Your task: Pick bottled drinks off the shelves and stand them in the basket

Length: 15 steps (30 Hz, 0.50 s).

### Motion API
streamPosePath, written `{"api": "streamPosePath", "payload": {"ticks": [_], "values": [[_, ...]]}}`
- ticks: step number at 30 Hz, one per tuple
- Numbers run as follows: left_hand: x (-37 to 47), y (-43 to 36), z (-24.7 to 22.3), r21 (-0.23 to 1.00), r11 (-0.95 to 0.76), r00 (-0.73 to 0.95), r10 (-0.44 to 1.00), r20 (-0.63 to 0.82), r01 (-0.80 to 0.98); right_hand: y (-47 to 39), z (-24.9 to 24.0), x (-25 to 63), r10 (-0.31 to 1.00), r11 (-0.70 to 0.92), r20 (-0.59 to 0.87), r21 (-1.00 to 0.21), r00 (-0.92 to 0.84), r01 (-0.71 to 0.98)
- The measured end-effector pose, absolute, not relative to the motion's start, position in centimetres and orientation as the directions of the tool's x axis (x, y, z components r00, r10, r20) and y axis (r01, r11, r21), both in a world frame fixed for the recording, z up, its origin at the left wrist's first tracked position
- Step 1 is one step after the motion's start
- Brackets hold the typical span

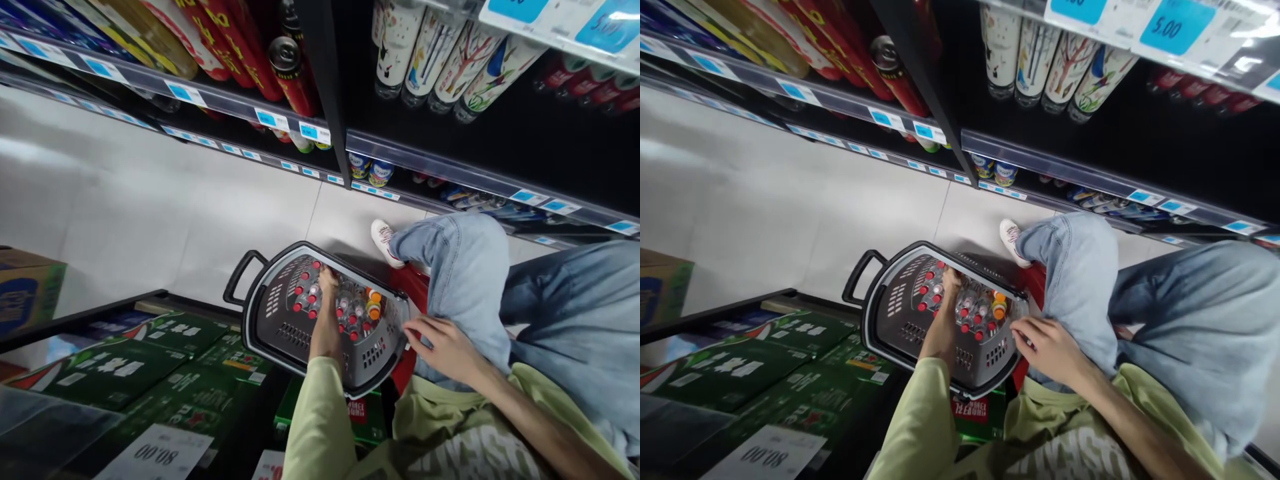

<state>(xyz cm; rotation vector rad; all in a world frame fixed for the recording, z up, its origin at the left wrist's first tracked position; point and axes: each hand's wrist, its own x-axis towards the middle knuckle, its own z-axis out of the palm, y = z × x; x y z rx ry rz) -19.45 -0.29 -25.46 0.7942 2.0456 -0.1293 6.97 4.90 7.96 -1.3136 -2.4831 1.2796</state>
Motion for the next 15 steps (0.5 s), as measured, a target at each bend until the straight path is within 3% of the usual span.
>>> {"api": "streamPosePath", "payload": {"ticks": [10, 15], "values": [[-19.9, -0.5, -25.2, 0.196, 0.785, -0.382, 0.483, -0.788, 0.588, 4.9, 8.2, 6.5, 0.714, 0.301, -0.310, -0.674, -0.628, 0.675], [-20.2, -0.3, -24.7, 0.096, 0.711, -0.360, 0.462, -0.810, 0.696, 4.7, 8.1, 6.6, 0.718, 0.320, -0.289, -0.671, -0.633, 0.669]]}}
